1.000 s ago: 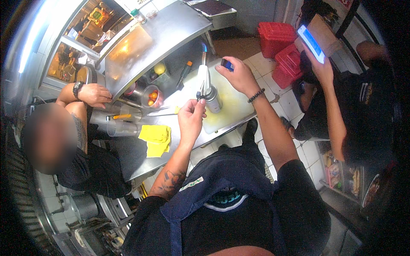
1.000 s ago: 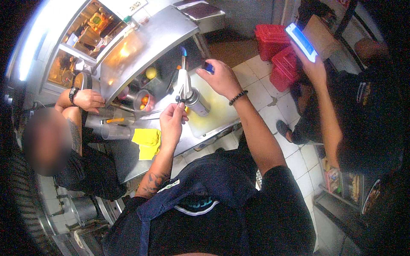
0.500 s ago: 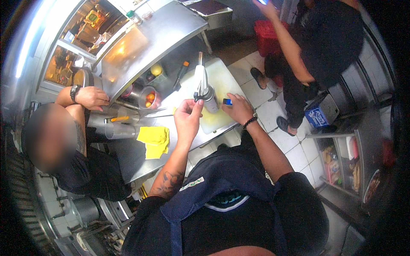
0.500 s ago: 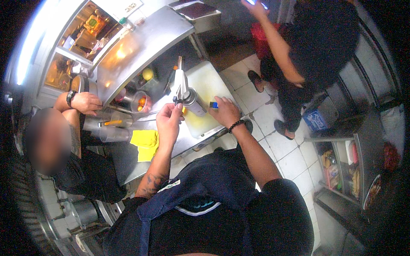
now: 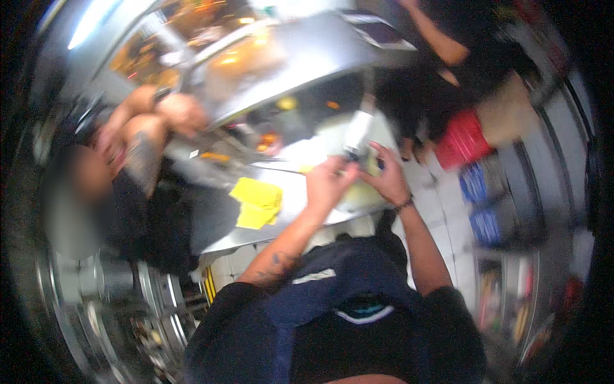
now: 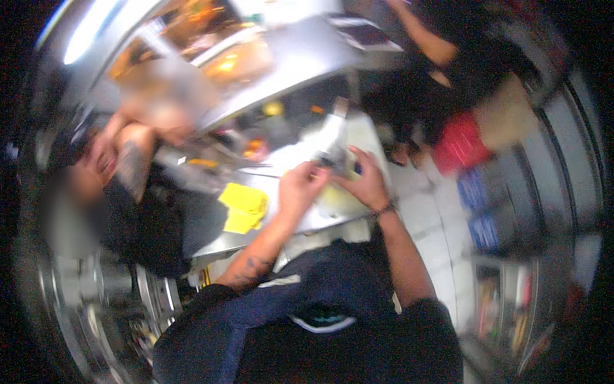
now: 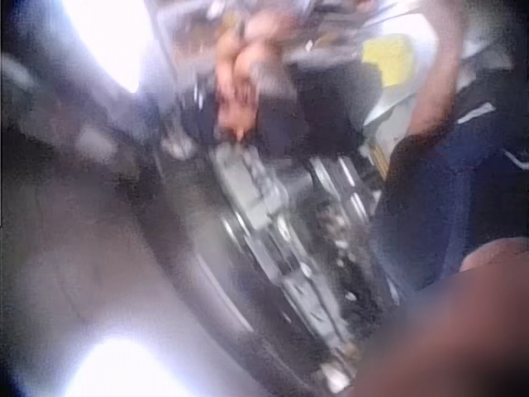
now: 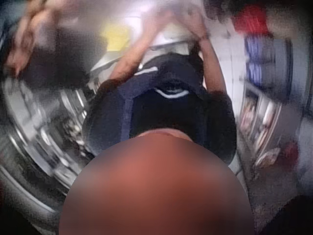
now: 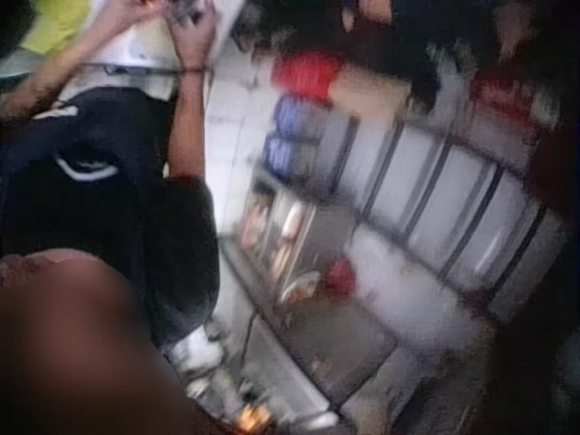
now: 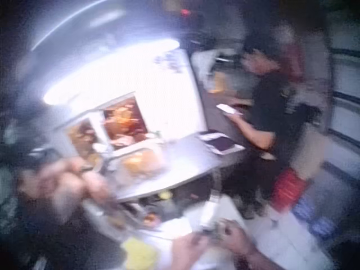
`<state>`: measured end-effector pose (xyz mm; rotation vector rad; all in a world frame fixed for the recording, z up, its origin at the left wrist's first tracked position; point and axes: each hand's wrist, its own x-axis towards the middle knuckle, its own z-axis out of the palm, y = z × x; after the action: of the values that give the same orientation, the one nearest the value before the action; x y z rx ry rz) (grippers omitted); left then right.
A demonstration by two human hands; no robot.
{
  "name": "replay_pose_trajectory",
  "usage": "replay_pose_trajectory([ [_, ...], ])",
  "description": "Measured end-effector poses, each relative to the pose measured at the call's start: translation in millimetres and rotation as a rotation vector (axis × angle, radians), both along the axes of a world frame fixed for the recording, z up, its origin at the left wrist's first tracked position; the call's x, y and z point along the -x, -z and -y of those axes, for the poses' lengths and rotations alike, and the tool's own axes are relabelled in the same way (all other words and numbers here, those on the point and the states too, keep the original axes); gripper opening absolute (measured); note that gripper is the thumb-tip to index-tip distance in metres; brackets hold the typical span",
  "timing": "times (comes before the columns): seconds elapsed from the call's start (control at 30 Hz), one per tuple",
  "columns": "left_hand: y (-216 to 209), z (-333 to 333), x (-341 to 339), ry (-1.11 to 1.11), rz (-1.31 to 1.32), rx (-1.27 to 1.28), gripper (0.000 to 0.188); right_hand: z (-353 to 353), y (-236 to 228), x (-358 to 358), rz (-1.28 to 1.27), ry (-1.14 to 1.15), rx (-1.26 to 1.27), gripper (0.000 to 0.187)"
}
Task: The person assembles a handheld blowtorch by attaching a nozzle to a gas canister, then uses a lighter to ignite the torch. They adjust the flame and direct it toward a metal surface, then extinguish it.
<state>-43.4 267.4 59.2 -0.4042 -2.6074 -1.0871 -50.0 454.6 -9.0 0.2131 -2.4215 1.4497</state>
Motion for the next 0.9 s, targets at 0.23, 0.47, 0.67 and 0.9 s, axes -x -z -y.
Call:
replay_pose_trajectory([
  [0.23, -29.5, -1.4, -2.5, -0.010, 0.318, -0.036, 0.036, 0.9, 19.7, 28.2, 0.284, -0.273, 0.437, 0.082],
  [0.47, -42.3, -18.2, -20.9, -0.221, 0.169, -0.081, 0.032, 3.6, 42.9, 34.3, 0.219, -0.245, 0.435, 0.085],
  [0.67, -38.8, -37.5, -23.3, -0.329, 0.282, -0.087, 0.031, -2.6, 43.4, 50.6, 0.159, -0.386, 0.241, 0.082],
  [0.9, -35.7, -63.6, -29.0, -0.515, 0.366, -0.367, 0.026, -21.0, 5.5, 62.8, 0.109, -0.582, 0.179, 0.081],
])
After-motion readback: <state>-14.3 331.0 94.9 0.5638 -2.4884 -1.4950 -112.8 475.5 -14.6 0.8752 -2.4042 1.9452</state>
